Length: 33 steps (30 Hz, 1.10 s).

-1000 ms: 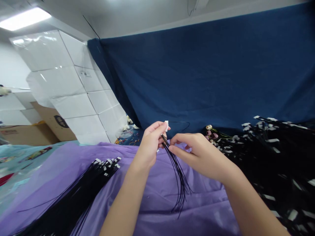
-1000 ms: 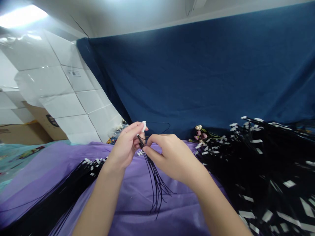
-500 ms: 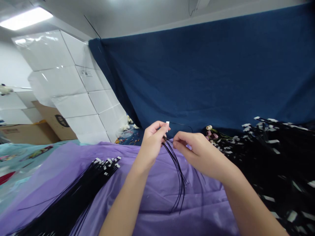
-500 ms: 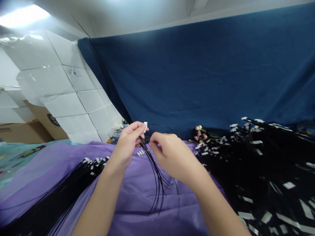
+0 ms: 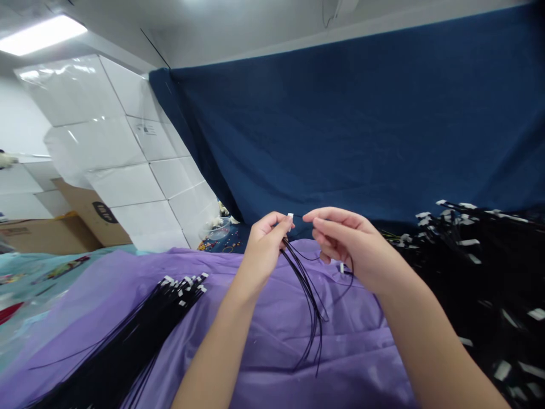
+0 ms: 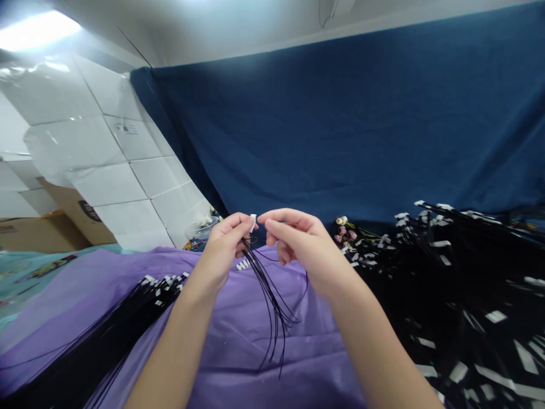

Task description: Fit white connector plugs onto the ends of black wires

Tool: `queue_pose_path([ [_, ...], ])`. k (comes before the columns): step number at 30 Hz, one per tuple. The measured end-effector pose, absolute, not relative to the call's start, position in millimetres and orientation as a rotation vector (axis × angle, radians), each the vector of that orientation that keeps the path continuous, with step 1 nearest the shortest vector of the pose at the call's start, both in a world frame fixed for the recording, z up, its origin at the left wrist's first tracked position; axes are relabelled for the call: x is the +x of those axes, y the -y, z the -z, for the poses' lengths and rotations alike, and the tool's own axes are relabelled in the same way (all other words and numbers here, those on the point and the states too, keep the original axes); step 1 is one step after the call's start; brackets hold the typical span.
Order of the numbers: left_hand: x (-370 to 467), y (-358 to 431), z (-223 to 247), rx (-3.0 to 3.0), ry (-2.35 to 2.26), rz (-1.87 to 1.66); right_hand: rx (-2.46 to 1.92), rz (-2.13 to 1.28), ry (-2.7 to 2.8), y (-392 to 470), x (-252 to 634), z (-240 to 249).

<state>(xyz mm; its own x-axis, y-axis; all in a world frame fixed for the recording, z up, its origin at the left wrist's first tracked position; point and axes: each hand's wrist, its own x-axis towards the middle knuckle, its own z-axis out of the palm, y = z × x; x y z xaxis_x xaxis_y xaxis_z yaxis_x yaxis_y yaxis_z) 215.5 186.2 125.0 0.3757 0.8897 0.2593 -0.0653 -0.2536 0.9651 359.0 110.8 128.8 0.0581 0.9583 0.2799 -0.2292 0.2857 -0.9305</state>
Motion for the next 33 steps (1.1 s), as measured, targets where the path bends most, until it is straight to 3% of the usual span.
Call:
queue_pose_path([
  [5, 217, -188, -121, 1.589, -0.775, -1.096, -0.582, -1.328, 0.686, -108, 373, -138],
  [18, 215, -194, -114, 1.702, -0.812, -1.063, -0.335, -0.870, 0.319, -114, 392, -144],
  [25, 215, -193, -116, 1.650, -0.769, -1.056, -0.217, -0.654, 0.343, -111, 403, -143],
  [33, 211, -194, -120, 1.644, -0.776, -1.083, -0.329, -0.897, 0.547, -102, 399, -147],
])
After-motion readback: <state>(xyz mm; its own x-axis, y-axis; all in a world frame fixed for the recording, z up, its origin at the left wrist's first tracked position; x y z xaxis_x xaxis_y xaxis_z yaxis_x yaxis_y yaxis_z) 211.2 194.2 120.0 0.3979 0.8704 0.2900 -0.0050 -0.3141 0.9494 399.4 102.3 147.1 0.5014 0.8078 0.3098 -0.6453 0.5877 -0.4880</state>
